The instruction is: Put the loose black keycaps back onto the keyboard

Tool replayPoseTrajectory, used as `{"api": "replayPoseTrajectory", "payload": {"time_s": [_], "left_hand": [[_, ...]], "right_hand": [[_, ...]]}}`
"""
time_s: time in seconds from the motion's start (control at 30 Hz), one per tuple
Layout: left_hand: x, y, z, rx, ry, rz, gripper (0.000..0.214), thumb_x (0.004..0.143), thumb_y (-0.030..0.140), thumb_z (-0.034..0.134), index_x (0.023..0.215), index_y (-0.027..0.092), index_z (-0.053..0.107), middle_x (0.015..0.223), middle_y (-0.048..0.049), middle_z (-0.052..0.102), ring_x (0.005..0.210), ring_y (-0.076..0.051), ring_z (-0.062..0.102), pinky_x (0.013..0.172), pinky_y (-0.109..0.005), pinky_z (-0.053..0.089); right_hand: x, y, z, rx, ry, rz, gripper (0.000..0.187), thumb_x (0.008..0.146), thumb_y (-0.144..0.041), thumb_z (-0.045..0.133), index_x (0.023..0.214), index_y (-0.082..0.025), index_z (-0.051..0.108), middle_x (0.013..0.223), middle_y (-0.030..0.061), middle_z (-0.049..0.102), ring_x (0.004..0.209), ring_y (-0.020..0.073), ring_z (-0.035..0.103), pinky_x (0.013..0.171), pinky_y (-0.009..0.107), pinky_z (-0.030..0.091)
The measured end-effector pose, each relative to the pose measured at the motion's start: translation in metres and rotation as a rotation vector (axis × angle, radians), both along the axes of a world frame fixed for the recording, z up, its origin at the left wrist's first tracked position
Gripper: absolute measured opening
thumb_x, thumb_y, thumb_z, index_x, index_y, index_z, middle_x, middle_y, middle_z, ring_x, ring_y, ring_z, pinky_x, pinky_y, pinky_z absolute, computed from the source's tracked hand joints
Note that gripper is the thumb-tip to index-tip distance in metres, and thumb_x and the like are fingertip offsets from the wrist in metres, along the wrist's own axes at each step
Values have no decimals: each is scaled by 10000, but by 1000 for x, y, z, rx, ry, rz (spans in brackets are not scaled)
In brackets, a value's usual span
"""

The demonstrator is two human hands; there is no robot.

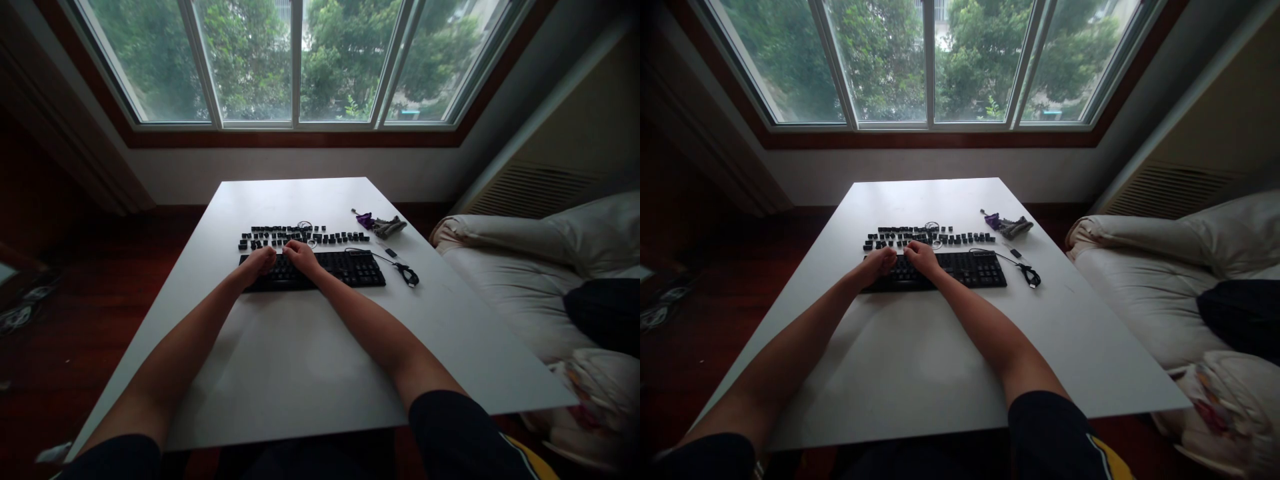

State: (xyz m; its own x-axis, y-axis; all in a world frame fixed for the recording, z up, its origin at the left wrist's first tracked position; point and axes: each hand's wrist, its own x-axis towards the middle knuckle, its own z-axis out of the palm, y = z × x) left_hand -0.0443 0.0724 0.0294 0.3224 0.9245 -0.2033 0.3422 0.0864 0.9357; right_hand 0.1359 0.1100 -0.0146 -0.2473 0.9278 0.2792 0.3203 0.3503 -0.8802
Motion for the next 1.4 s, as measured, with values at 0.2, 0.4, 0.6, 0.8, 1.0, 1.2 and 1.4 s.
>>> {"api": "replayPoseTrajectory", "payload": {"time_s": [0.2,0.4,0.6,0.8,1.0,1.2,1.4], "left_hand": [[1,-1,3,78,-54,17,263,839,389,391,679,230,255,601,35,294,499,-90,240,435,-236,237],[-35,9,18,474,329,-70,316,828,474,539,692,197,471,645,24,456,620,-121,407,565,-248,322],[-57,11,12,389,664,-262,288,766,483,630,711,209,561,663,8,577,607,-143,482,542,-267,298],[-61,13,9,379,678,-307,274,753,479,655,745,215,583,686,5,601,617,-151,506,541,-267,308],[-57,13,6,423,714,-265,341,784,550,621,735,213,595,695,-12,626,612,-157,516,545,-275,295],[-51,13,-2,480,788,-219,407,790,614,588,713,214,589,670,-18,616,606,-159,510,554,-283,284],[-53,14,-3,468,828,-232,441,790,646,569,750,209,612,693,-16,633,619,-162,525,555,-282,290]], "right_hand": [[0,0,1,17,4,-2,261,849,-436,544,750,-207,620,605,-37,565,608,138,496,595,250,362],[-2,-2,2,3,4,1,248,848,-421,542,760,-204,626,611,-34,576,601,137,501,598,253,370],[-3,0,-1,0,19,8,252,850,-429,544,765,-207,625,614,-32,575,604,140,506,595,252,372],[-3,-1,1,-17,24,11,244,848,-422,550,756,-206,618,601,-31,575,586,139,508,583,254,371],[-3,-2,2,-18,24,9,243,850,-418,550,760,-207,630,599,-31,579,586,140,516,591,256,381],[5,5,9,-87,-1,83,239,850,-403,546,786,-195,645,608,-25,594,580,136,526,586,249,386],[26,12,24,-46,-368,146,249,839,-404,608,743,-178,649,627,-30,571,637,123,506,598,239,323]]}}
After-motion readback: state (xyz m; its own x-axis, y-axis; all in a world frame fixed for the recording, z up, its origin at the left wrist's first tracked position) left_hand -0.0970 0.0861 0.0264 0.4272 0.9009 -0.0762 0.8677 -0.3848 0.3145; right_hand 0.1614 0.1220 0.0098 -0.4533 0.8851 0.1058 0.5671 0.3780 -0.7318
